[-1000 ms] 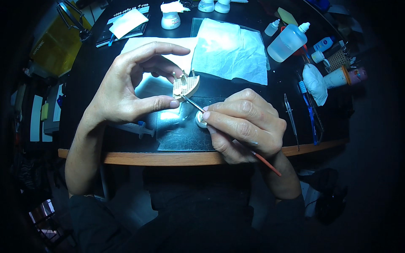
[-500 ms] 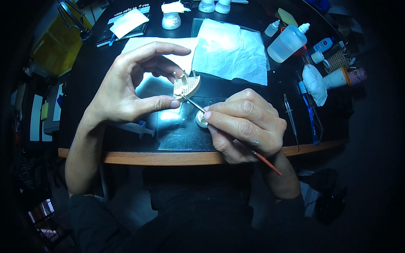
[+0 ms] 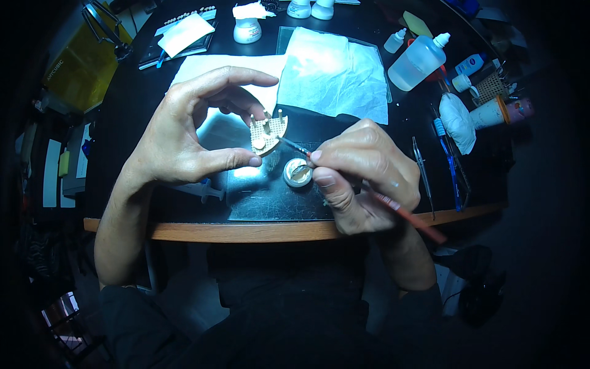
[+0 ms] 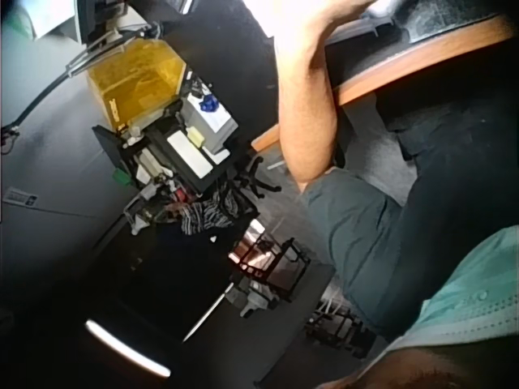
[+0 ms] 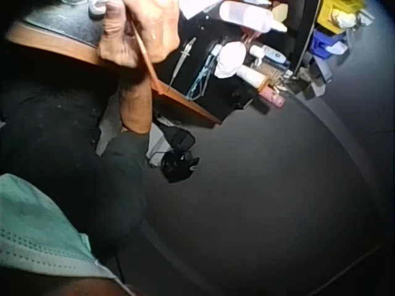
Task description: The person paints small plastic model parts using a fine brush and a small container of beige paint. They handle several pieces, including a semi-circular component and tiny cylindrical parts, applying paint with steady strokes. The person also uses a syringe to dispense a small amount of liquid onto a paper towel.
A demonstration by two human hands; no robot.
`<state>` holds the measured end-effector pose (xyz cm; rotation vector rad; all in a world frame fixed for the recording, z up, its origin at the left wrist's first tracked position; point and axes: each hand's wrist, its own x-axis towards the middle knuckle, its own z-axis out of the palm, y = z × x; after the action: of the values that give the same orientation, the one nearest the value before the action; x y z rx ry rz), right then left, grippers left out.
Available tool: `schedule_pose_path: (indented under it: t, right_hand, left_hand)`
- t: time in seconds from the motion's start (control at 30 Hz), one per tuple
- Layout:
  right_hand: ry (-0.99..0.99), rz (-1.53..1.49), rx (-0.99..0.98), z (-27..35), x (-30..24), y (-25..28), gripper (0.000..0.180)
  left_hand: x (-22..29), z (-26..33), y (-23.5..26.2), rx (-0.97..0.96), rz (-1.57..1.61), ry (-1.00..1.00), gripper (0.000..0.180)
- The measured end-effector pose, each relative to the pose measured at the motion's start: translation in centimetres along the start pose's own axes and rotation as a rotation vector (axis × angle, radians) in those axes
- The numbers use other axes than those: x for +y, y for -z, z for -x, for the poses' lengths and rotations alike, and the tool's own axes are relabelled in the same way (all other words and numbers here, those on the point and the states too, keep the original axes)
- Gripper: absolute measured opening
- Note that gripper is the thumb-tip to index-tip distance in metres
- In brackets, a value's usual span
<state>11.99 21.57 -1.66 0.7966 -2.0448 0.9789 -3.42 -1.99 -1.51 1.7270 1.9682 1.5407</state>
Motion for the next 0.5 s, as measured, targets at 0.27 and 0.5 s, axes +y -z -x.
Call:
schedule_pose_path:
  t: [0.27, 0.5]
  right_hand:
    - [-0.141, -0.229, 0.064, 0.55, 0.12, -1.02, 0.025]
    - [-0.095, -0.229, -0.012, 0.14, 0.02, -1.04, 0.024]
  left_hand:
    - [0.21, 0.08, -0.48, -0.057, 0.021, -0.014, 0.081]
    - [0.14, 0.13, -0.7, -0.067, 0.052, -0.036, 0.081]
